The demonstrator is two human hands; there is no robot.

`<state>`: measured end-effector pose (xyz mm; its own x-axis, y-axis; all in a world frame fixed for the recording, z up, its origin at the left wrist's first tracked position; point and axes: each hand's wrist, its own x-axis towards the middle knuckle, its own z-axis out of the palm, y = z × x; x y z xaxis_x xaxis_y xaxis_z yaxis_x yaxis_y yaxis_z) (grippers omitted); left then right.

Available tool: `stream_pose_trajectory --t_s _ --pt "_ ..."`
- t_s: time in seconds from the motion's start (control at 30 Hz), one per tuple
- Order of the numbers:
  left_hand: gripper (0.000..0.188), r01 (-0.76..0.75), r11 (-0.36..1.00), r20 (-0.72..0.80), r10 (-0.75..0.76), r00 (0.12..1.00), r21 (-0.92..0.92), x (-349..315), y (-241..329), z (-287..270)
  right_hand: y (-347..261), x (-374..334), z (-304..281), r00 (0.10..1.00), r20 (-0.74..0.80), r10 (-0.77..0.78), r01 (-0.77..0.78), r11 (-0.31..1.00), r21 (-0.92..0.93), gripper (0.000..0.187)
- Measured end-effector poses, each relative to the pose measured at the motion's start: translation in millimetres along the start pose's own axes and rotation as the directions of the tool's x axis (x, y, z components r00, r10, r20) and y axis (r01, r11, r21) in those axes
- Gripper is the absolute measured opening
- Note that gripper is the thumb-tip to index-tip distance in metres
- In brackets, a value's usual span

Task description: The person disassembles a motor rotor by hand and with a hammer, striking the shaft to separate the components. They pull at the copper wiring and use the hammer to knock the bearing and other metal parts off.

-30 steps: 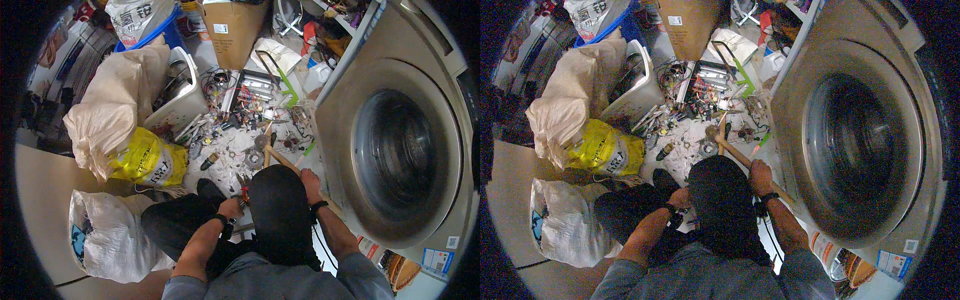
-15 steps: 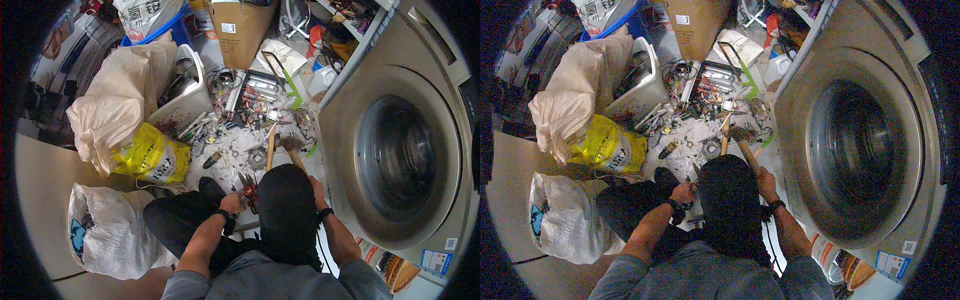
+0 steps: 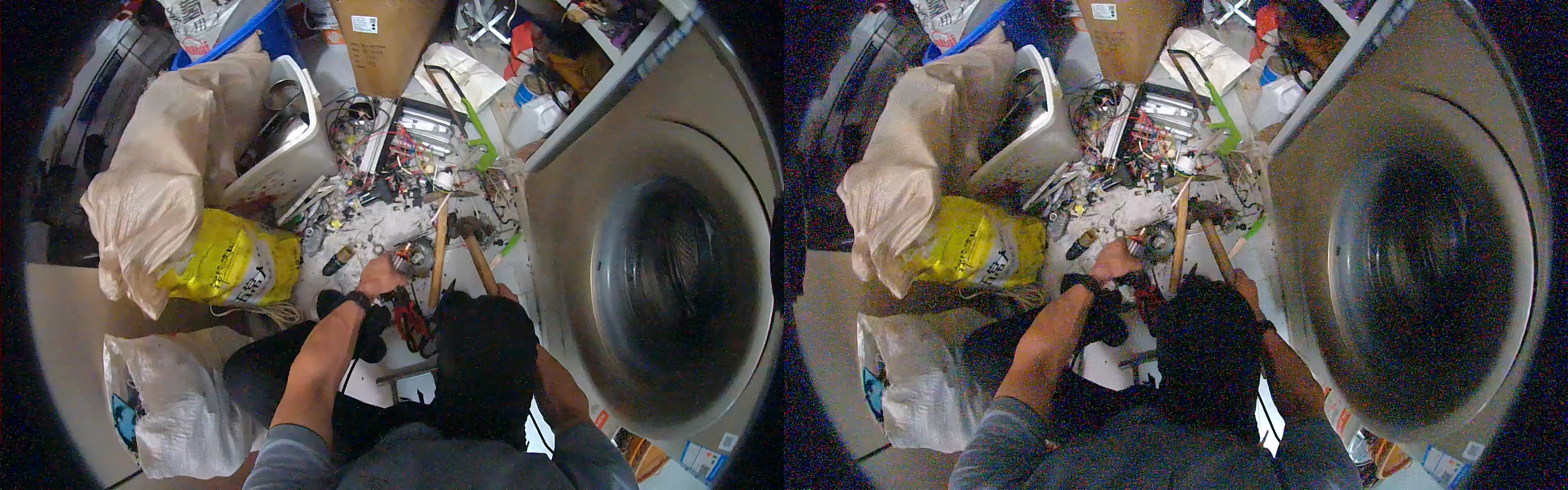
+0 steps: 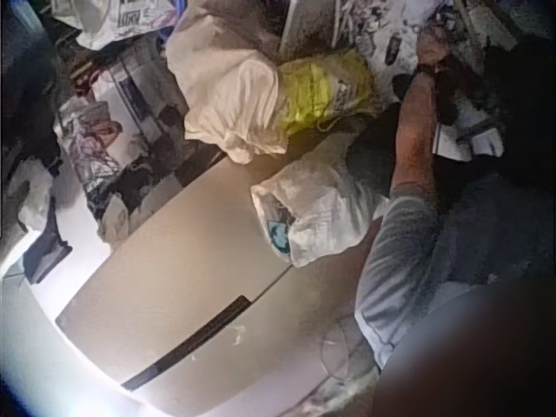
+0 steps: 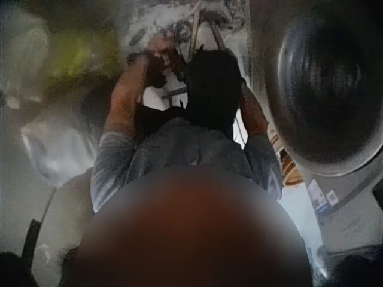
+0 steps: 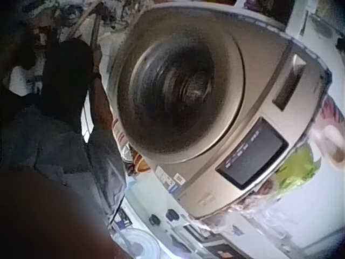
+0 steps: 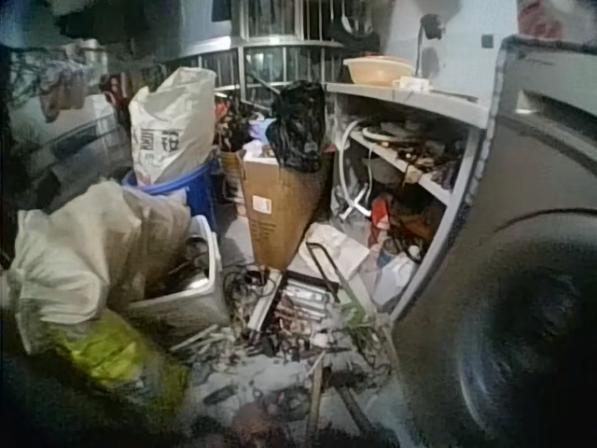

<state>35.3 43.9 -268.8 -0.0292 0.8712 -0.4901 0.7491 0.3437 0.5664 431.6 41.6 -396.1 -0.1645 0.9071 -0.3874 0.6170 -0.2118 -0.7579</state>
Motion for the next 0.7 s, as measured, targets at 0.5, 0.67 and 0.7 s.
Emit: stream_pose_trajectory --t_s 0.5,0.67,0.7 --pt "0.05 0.067 0.998 0.036 -0.066 0.997 -0.011 179 -50 -9 -125 79 32 0.995 0.103 0.015 0.011 0.97 -0.242 0.044" --pt "0.043 0.035 0.999 -0.067 -0.035 0.997 0.001 220 -95 -1 -151 97 51 0.991 0.136 -0.01 0.031 0.987 -0.158 0.041" --pt "0.043 0.026 1.0 -0.053 -0.027 0.998 -0.009 228 -87 6 -147 99 47 0.992 0.128 0.006 0.016 0.985 -0.17 0.041"
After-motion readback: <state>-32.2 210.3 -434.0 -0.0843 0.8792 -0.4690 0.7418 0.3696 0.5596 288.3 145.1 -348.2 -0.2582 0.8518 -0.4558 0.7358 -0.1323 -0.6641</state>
